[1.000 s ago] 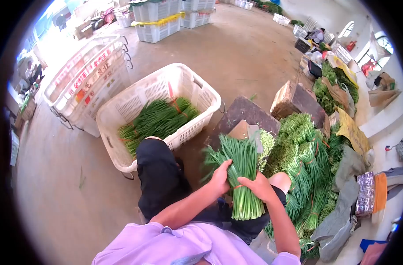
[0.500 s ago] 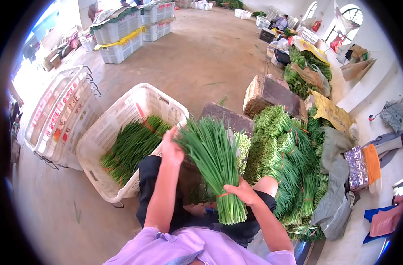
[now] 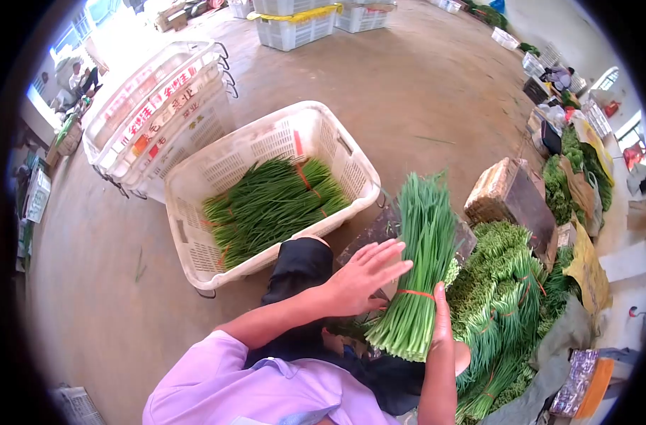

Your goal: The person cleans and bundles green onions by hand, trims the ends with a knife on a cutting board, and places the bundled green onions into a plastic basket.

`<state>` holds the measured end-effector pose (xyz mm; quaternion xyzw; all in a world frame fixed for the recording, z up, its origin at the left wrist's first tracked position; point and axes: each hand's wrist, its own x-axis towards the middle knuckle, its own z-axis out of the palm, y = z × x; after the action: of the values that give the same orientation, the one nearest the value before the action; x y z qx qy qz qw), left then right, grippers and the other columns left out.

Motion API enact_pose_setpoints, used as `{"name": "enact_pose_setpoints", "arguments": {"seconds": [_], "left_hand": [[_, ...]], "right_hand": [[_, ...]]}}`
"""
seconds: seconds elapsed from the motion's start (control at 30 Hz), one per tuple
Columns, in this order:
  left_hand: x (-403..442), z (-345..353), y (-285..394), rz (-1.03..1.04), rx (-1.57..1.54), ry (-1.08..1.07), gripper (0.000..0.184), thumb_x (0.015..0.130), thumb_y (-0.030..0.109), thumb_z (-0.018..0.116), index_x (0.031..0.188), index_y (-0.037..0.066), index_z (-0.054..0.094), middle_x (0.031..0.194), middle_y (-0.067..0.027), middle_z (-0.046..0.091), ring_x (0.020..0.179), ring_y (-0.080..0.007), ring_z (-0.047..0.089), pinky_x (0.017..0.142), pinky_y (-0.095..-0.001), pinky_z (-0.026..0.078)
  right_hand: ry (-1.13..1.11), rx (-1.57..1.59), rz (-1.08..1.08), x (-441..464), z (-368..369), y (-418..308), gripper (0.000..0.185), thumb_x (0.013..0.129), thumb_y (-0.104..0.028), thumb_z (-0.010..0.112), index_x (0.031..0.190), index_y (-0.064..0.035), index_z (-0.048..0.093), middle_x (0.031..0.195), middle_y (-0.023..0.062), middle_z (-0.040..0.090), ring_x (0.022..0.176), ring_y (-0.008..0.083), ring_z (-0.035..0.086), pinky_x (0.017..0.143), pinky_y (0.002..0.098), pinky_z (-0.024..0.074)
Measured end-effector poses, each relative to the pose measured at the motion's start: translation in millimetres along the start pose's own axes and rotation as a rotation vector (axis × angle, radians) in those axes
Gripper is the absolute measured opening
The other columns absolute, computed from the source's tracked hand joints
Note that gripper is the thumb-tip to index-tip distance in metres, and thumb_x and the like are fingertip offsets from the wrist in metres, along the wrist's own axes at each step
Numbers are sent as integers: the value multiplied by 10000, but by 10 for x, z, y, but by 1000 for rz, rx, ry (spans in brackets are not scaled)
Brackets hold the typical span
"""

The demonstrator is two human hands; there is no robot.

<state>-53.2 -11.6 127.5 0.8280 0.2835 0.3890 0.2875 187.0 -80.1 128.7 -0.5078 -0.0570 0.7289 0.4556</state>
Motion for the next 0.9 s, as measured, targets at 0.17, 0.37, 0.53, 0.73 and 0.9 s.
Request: {"name": "enact_pose_setpoints", "arguments": {"seconds": [0.17,0.37,0.53,0.73,0.9], "left_hand": [[241,-646,74,328,218,-144,1067,562,248,874,1514,229,393,1632,-163,254,1525,-355,214,1226,-557,172],[415,-1375,-14,338,173,-15,804,717,261,818,1435,94,495,1350,-145,609,1269,-324,579,1087,-486,420],[459,-2009,-495,-168,215,168,907,603,249,875,1408,29,517,1085,-197,690,1007,-330,692,907,-405,536],[286,-2513,-2258,-665,621,29,908,586,326,857,1387,61,524,1087,-169,718,1040,-361,678,874,-463,536],[86,-2156,-3842,-970,720,-183,804,587,338,851,1288,75,559,1058,-132,727,1001,-331,693,841,-459,553]], "right_hand": [[-153,-298,-113,-218,727,-202,1005,838,-821,463,1399,12,488,1281,198,633,1101,303,678,943,465,577],[-429,50,21,97,1315,-200,734,1042,-574,386,1423,49,453,1423,221,529,1269,311,572,1098,469,465],[-377,-1294,-1146,1858,1374,-161,544,1001,-382,582,1411,-30,519,1414,193,564,1223,279,602,1011,421,502],[-222,-1376,-1175,2867,1763,220,455,926,-402,680,1198,-40,643,881,165,696,837,334,683,753,424,545],[-43,-1551,-1313,3029,1698,508,346,872,-407,718,973,-78,687,721,74,676,676,257,670,615,375,542]]}}
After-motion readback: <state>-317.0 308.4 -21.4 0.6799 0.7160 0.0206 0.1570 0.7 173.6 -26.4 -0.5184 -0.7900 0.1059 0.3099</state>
